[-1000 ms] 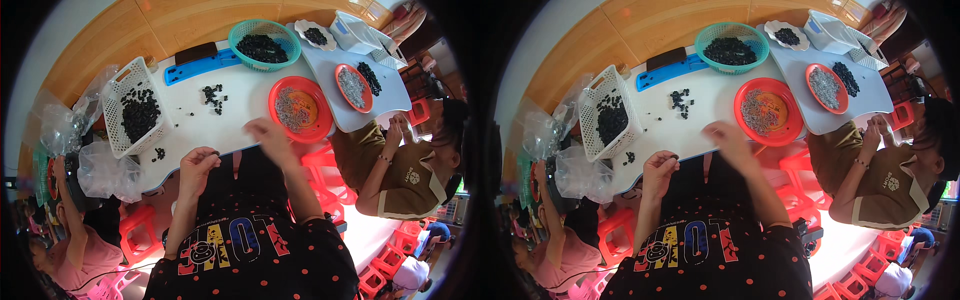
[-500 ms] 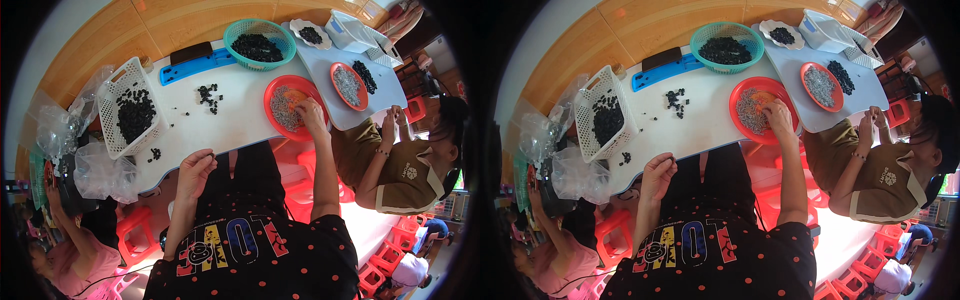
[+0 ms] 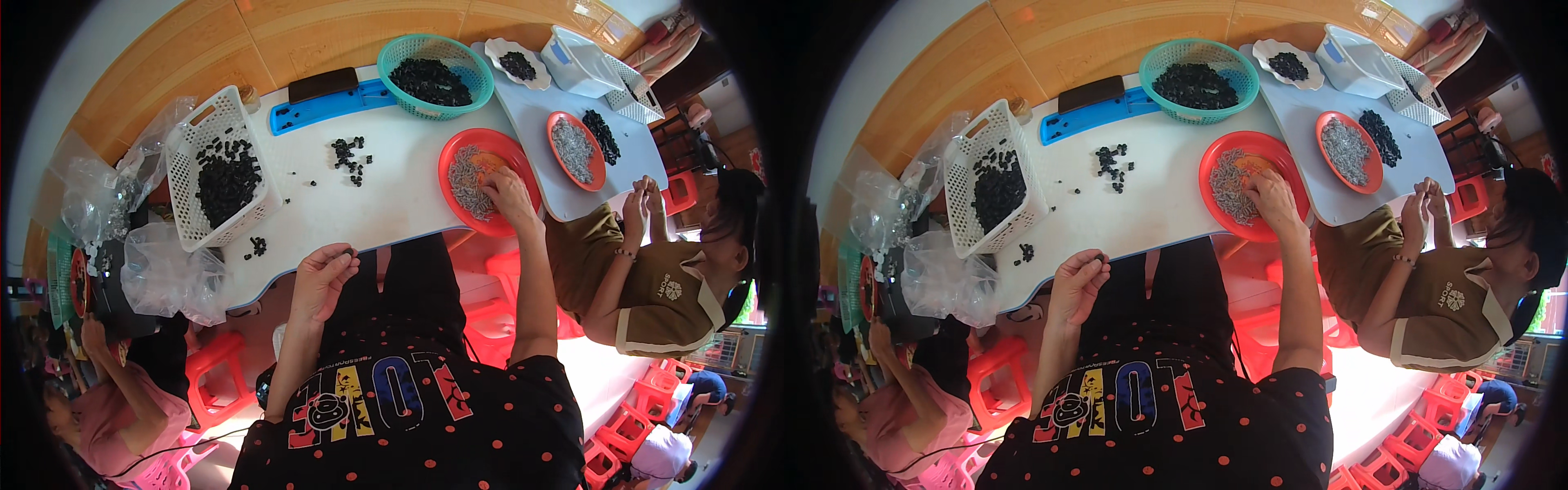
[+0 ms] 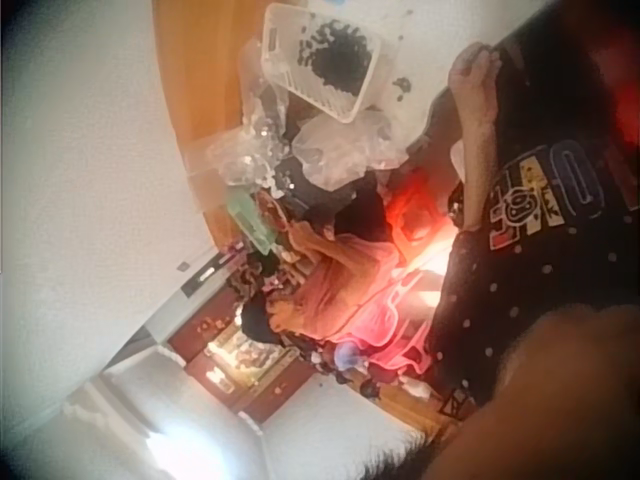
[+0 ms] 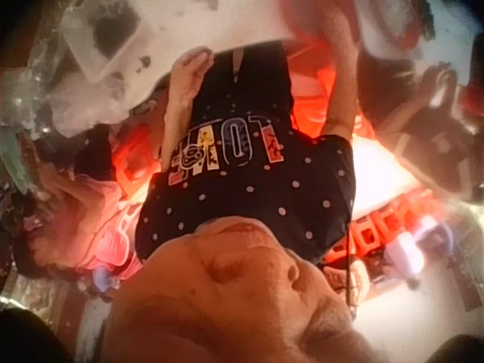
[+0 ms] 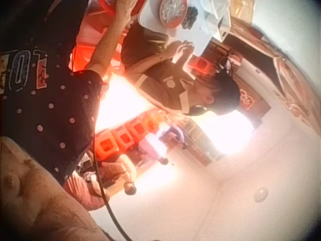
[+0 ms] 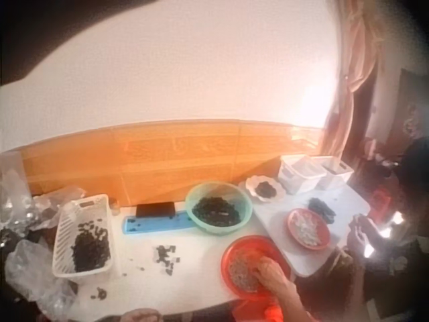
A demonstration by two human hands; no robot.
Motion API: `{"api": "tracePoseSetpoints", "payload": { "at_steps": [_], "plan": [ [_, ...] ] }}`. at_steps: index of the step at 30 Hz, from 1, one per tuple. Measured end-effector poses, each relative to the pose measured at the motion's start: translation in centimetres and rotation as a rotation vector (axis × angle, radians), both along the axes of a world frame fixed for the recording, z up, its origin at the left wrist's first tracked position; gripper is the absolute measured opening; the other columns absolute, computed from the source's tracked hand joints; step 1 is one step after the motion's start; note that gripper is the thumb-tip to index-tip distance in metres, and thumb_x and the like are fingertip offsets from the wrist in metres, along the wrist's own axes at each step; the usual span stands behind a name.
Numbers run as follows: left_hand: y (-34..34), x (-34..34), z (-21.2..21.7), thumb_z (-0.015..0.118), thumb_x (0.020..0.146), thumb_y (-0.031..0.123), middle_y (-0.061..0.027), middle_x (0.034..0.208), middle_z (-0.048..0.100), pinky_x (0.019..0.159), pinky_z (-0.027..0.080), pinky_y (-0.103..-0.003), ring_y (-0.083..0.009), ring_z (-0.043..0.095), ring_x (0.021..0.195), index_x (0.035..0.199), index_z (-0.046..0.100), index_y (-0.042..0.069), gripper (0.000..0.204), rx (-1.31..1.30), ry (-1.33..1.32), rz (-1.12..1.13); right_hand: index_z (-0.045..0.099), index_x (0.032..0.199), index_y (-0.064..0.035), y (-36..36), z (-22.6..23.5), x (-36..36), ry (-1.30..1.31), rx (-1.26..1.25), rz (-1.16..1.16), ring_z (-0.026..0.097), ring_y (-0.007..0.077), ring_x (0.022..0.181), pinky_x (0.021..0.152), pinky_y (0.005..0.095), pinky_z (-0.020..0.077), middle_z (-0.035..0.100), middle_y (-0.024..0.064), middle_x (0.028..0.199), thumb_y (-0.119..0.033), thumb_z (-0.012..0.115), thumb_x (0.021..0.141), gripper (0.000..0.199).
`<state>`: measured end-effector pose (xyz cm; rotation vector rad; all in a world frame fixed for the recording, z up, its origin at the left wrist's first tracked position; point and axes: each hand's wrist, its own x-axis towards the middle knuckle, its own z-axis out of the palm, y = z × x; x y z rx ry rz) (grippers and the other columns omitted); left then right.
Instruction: The person assembles small plastic components by hand, picking up pieces from the table and fitting them together.
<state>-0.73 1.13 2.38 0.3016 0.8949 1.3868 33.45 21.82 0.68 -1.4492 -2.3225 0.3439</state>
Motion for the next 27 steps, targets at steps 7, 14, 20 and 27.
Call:
{"api": "tracePoseSetpoints", "payload": {
  "at_steps": [7, 14, 20, 27],
  "plan": [
    [-0.1, -0.3, 0.0, 0.063, 0.087, -0.002, -0.0126, 0.096, 0.068, 0.077, 0.056, -0.027, -0.0178, 0.067, 0.084, 0.104, 0.065, -0.002, 0.018, -0.001, 0.018, 0.021, 0.069, 0.083, -0.0035, -0.1, -0.1, 0.7, 0.156, 0.060, -0.093, 0.059, 0.0316, 0.089, 0.079, 0.0423, 0.0459, 0.060, 0.0125, 0.083, -0.011, 0.070, 0.075, 0.011],
    [0.1, -0.4, -0.3, 0.063, 0.087, -0.002, -0.0128, 0.097, 0.068, 0.075, 0.056, -0.027, -0.0179, 0.067, 0.083, 0.104, 0.065, -0.002, 0.017, -0.006, -0.004, 0.011, 0.070, 0.082, -0.0039, -0.2, 0.8, 0.4, 0.043, 0.026, 0.000, 0.059, 0.0319, 0.086, 0.077, 0.0438, 0.0466, 0.060, 0.0126, 0.082, -0.011, 0.071, 0.073, 0.011],
    [-0.1, -0.6, -0.5, 0.064, 0.086, -0.001, -0.0130, 0.097, 0.068, 0.074, 0.056, -0.027, -0.0178, 0.067, 0.082, 0.104, 0.065, -0.002, 0.018, 0.023, -0.022, 0.011, 0.069, 0.082, -0.0042, -0.4, 1.2, 0.2, -0.048, -0.110, -0.044, 0.060, 0.0324, 0.090, 0.078, 0.0438, 0.0469, 0.061, 0.0133, 0.085, -0.011, 0.070, 0.073, 0.011],
    [-0.2, -0.8, -0.9, 0.063, 0.087, -0.001, -0.0128, 0.097, 0.068, 0.074, 0.056, -0.027, -0.0172, 0.067, 0.081, 0.104, 0.064, -0.001, 0.017, 0.010, -0.003, 0.010, 0.067, 0.086, -0.0035, -0.1, 0.1, 1.4, -0.025, -0.019, -0.042, 0.060, 0.0332, 0.089, 0.078, 0.0437, 0.0462, 0.061, 0.0127, 0.086, -0.009, 0.068, 0.075, 0.011]
  ]
}}
